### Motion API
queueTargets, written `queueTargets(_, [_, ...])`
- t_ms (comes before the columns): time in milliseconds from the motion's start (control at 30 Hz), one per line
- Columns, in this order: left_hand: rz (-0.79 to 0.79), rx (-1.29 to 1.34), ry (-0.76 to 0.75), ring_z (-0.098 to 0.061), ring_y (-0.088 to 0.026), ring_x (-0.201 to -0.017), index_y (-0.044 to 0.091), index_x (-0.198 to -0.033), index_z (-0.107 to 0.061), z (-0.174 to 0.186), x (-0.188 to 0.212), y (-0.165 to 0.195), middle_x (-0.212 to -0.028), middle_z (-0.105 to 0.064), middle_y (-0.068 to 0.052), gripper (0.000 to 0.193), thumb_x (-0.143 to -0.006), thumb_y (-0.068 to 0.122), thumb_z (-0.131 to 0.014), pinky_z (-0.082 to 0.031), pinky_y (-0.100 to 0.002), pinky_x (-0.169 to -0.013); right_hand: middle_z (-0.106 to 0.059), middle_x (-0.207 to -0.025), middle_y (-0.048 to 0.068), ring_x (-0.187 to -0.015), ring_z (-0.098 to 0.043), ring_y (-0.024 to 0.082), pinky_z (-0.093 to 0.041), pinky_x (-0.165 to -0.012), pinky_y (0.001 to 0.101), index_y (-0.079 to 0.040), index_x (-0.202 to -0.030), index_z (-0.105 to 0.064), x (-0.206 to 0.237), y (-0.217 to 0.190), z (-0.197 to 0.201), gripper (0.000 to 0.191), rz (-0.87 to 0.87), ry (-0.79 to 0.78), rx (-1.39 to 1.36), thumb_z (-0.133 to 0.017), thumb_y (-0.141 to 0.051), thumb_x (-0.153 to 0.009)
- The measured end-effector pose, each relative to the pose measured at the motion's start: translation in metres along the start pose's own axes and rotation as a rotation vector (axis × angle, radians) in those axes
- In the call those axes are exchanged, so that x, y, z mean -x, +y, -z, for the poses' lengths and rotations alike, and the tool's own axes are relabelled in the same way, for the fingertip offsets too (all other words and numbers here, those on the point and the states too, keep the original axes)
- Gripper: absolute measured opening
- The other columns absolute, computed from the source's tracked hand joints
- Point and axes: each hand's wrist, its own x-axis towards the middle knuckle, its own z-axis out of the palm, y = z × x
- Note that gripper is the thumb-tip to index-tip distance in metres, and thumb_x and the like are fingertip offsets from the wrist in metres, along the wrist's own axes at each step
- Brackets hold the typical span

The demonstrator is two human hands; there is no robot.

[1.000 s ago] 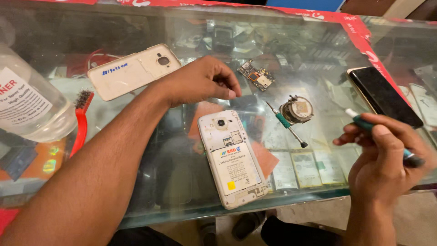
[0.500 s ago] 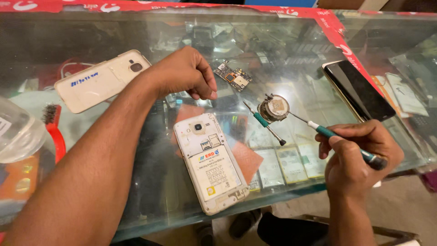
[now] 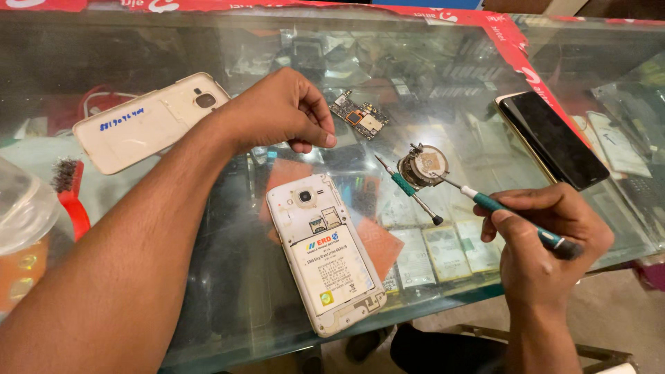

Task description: The person uses a screwdriver to remove screws from the back of a white smartphone. They then use the screwdriver to pry open the back cover and remove it, exposing the internal components.

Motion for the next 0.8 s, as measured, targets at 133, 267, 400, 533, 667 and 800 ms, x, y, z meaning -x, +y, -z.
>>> queueTargets(133, [0.007, 0.016, 0.003, -0.065, -0.008, -0.055, -0.001, -0.081, -0.076, 0.001, -0.001, -0.001, -0.069, -0.074, -0.006, 0.012, -0.075, 0.004, -0.084, -0.052, -0.023, -0.05, -0.067, -0.089, 0.024, -0.066, -0.065, 0.023, -0.055, -0.062, 0.0312, 0.011, -0.092, -0.057, 0.0, 0.0, 0.0, 0.006, 0.011, 0.047, -0.054, -0.062, 0.007, -0.091])
queueTargets(267, [0.003, 0.009, -0.006, -0.065, -0.008, -0.055, -0.002, -0.081, -0.075, 0.002, -0.001, -0.004, -0.069, -0.073, -0.007, 0.012, -0.075, 0.004, -0.084, -0.053, -0.024, -0.051, -0.067, -0.088, 0.027, -0.064, -0.064, 0.025, -0.055, -0.062, 0.033, 0.011, -0.092, -0.056, -0.001, 0.001, -0.002, 0.008, 0.036, 0.064, -0.122, -0.062, 0.005, -0.091])
queueTargets(400, [-0.035, 0.011, -0.043, -0.065, -0.008, -0.057, -0.001, -0.083, -0.076, 0.004, -0.002, -0.005, -0.07, -0.073, -0.005, 0.013, -0.076, 0.006, -0.084, -0.053, -0.024, -0.052, -0.066, -0.088, 0.027, -0.065, -0.066, 0.026, -0.057, -0.063, 0.0346, 0.011, -0.092, -0.055, -0.001, -0.004, -0.007, 0.009, 0.055, 0.074, -0.145, -0.061, 0.005, -0.092])
queueTargets(533, [-0.098, -0.053, -0.112, -0.063, -0.007, -0.06, 0.004, -0.091, -0.081, 0.01, 0.007, -0.003, -0.072, -0.073, -0.002, 0.018, -0.076, 0.011, -0.085, -0.052, -0.025, -0.055, -0.068, -0.09, 0.027, -0.067, -0.068, 0.026, -0.059, -0.065, 0.0344, 0.011, -0.095, -0.056, 0.0, -0.015, -0.029, 0.007, 0.031, -0.003, -0.231, -0.061, 0.007, -0.092])
queueTargets(667, [-0.27, -0.022, -0.159, -0.064, -0.006, -0.068, 0.004, -0.098, -0.083, 0.01, 0.014, 0.002, -0.079, -0.078, -0.003, 0.023, -0.075, 0.006, -0.083, -0.051, -0.025, -0.063, -0.072, -0.098, 0.025, -0.076, -0.072, 0.022, -0.062, -0.073, 0.0313, 0.013, -0.1, -0.06, -0.008, -0.027, -0.057, 0.007, 0.025, -0.207, 0.031, -0.063, 0.01, -0.094])
queueTargets(800, [-0.283, 0.045, -0.3, -0.071, -0.007, -0.08, 0.004, -0.103, -0.082, 0.008, 0.016, 0.004, -0.088, -0.08, -0.004, 0.028, -0.076, 0.001, -0.078, -0.058, -0.024, -0.075, -0.073, -0.101, 0.021, -0.083, -0.074, 0.019, -0.063, -0.078, 0.0278, 0.011, -0.105, -0.062, -0.015, -0.029, -0.082, 0.01, 0.066, -0.318, 0.025, -0.066, 0.009, -0.096])
